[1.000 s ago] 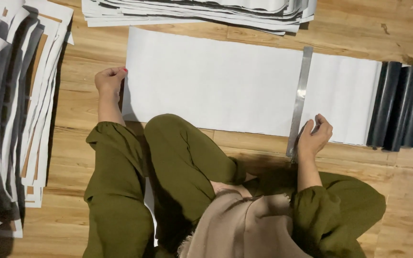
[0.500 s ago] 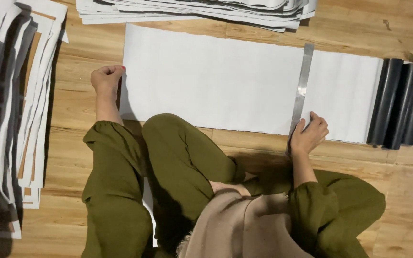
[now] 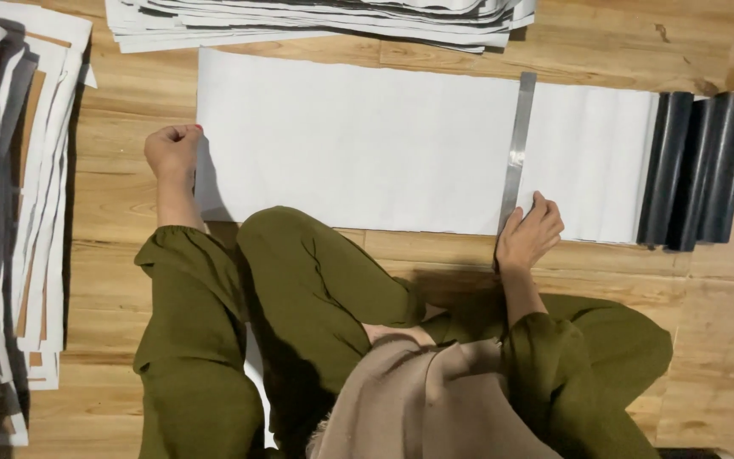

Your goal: The person sits on the floor and uses a metal ruler and a red utility knife to cut a large sheet of white paper. They align the ruler, score the paper multiple times, and then separate the cut sections.

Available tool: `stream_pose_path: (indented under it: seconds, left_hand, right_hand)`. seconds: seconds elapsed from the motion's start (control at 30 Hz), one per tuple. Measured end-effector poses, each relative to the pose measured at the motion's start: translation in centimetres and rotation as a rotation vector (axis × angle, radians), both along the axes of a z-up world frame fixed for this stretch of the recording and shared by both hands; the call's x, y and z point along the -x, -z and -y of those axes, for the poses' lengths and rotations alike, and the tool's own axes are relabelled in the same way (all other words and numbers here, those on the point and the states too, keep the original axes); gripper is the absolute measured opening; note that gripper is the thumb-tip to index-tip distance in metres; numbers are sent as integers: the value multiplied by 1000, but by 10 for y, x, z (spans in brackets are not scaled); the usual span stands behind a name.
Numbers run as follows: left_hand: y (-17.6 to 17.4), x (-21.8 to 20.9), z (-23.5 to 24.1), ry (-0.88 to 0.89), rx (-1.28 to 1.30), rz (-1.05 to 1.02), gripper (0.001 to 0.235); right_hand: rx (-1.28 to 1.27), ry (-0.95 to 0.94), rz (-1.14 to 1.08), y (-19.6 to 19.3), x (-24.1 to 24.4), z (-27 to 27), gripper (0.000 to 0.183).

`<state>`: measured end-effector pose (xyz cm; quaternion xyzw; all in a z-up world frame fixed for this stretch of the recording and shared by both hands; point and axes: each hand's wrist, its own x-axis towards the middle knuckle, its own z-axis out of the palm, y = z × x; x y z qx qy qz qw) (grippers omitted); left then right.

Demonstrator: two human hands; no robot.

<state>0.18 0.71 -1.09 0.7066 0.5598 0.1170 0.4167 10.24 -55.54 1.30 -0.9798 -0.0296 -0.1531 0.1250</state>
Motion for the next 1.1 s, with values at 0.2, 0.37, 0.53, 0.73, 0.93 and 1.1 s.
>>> stream_pose_path:
  seconds: [0.2, 0.37, 0.53, 0.73, 0.93, 1.1]
  left_hand:
    - [3, 4, -5, 88, -94, -48, 4]
    - [21, 6, -16, 90, -140, -93, 6]
    - [16, 9, -14, 73, -154, -159, 9]
    - [-61, -6, 29, 11, -48, -163, 37]
    - [-47, -6, 20, 11, -150, -336, 38]
    - [-34, -5, 12, 18, -190, -403, 42]
  right_hand:
    - [-83, -16, 12, -12, 5, -16, 37]
    - [-27, -229, 30, -33, 6, -42, 40]
    - [27, -387, -155, -53, 21, -97, 47]
    - [418, -787, -250, -56, 49, -189, 63]
    - [447, -753, -298, -51, 29, -166, 65]
    - [339, -473, -546, -53, 10, -111, 66]
